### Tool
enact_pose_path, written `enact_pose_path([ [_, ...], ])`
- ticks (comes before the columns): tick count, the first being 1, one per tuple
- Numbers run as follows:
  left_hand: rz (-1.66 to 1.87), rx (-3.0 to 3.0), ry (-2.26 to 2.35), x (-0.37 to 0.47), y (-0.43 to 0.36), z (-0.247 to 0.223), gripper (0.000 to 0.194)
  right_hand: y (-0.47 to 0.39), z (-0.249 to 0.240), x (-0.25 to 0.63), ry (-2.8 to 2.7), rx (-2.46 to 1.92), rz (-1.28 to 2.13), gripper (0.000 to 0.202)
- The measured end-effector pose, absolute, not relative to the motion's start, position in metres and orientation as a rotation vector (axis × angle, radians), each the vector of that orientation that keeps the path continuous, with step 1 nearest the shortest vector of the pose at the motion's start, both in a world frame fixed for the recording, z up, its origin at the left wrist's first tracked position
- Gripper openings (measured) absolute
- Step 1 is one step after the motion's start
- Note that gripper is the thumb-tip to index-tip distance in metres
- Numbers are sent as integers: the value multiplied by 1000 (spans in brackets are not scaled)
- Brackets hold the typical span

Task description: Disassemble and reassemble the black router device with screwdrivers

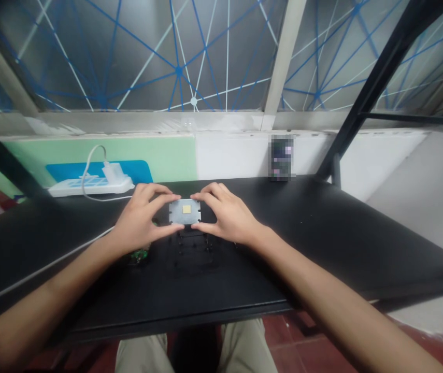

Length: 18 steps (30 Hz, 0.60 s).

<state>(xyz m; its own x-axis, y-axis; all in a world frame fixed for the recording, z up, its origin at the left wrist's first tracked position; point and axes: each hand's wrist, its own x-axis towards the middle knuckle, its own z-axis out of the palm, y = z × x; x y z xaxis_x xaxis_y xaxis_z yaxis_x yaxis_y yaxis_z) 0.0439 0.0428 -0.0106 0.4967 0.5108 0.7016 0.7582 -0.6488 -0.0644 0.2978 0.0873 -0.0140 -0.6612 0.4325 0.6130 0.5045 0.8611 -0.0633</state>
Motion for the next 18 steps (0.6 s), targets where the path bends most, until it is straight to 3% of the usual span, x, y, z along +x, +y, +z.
enact_pose_path([
  [5, -878, -2354, -1083, 43, 44, -11, 54, 88, -17, 296, -2296, -656, 122, 57],
  [18, -795, -2371, -1052, 54, 36, -6, 51, 72, -10, 287, -2227, -462, 143, 55],
])
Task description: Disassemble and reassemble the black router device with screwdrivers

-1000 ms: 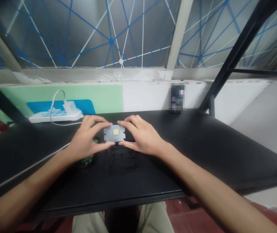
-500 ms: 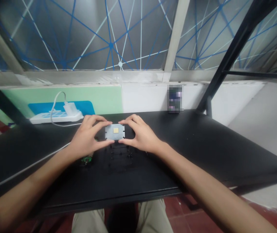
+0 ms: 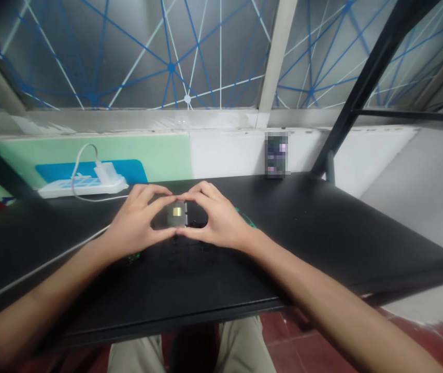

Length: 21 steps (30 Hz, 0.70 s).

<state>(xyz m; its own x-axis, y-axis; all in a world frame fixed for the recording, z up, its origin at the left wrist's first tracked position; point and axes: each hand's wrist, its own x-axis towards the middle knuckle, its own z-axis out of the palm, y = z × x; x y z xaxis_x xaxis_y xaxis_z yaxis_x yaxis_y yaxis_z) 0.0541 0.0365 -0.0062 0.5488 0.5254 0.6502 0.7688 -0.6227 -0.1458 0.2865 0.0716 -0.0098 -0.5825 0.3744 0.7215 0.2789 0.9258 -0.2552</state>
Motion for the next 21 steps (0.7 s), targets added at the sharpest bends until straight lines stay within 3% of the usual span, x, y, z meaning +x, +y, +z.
enact_pose_path([
  [7, -948, -2428, -1074, 54, 36, -7, 49, 69, -9, 286, -2249, -489, 59, 61],
  [11, -1120, -2437, -1227, 54, 38, -7, 51, 73, -12, 287, -2151, -502, 172, 74],
  [21, -1384, -2555, -1317, 56, 38, -11, 56, 77, -21, 280, -2230, -551, 354, 78],
])
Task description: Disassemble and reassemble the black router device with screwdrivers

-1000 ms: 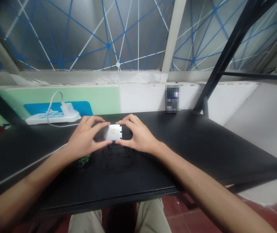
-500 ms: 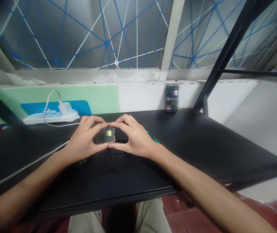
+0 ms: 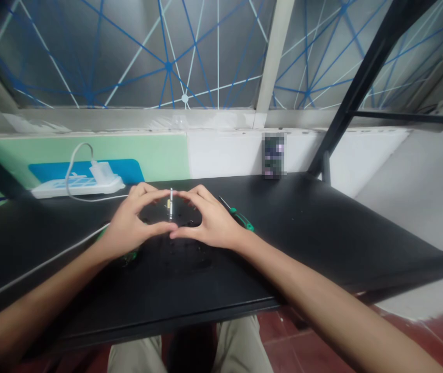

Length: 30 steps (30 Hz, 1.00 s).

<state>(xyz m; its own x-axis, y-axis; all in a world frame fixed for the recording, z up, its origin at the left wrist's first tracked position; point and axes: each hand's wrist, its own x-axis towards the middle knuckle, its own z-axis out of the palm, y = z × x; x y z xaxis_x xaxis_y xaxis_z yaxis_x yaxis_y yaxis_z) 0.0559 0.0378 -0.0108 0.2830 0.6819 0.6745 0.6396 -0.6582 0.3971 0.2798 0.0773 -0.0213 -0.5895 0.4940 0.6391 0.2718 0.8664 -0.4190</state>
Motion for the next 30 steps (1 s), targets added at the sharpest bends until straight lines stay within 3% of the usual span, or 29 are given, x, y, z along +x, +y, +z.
enact_pose_path([
  [12, 1294, 2438, 1158, 61, 33, -10, 59, 76, -22, 278, -2213, -493, 390, 48],
  [30, 1193, 2734, 1202, 56, 33, -3, 49, 85, -15, 294, -2333, -743, 189, 55],
])
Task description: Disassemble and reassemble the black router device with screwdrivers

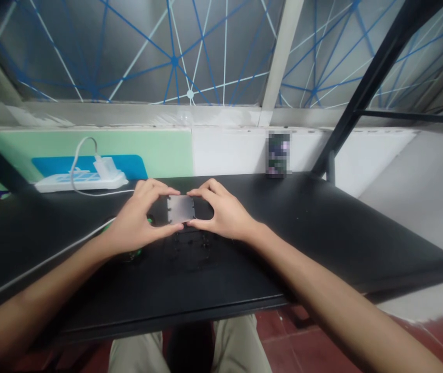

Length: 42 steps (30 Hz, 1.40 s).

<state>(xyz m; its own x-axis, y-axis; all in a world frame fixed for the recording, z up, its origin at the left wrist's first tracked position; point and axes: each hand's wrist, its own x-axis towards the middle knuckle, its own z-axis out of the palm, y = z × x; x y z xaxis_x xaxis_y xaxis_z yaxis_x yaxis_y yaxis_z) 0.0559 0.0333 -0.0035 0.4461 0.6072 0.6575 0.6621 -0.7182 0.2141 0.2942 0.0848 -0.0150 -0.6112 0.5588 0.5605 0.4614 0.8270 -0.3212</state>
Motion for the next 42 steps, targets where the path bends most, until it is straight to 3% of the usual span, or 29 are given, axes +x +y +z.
enact_pose_path([
  [21, -899, -2488, -1325, 45, 47, -16, 53, 86, -14, 296, -2336, -748, 151, 53],
  [42, -982, -2426, -1207, 48, 40, -9, 52, 82, -14, 296, -2315, -683, 77, 58],
])
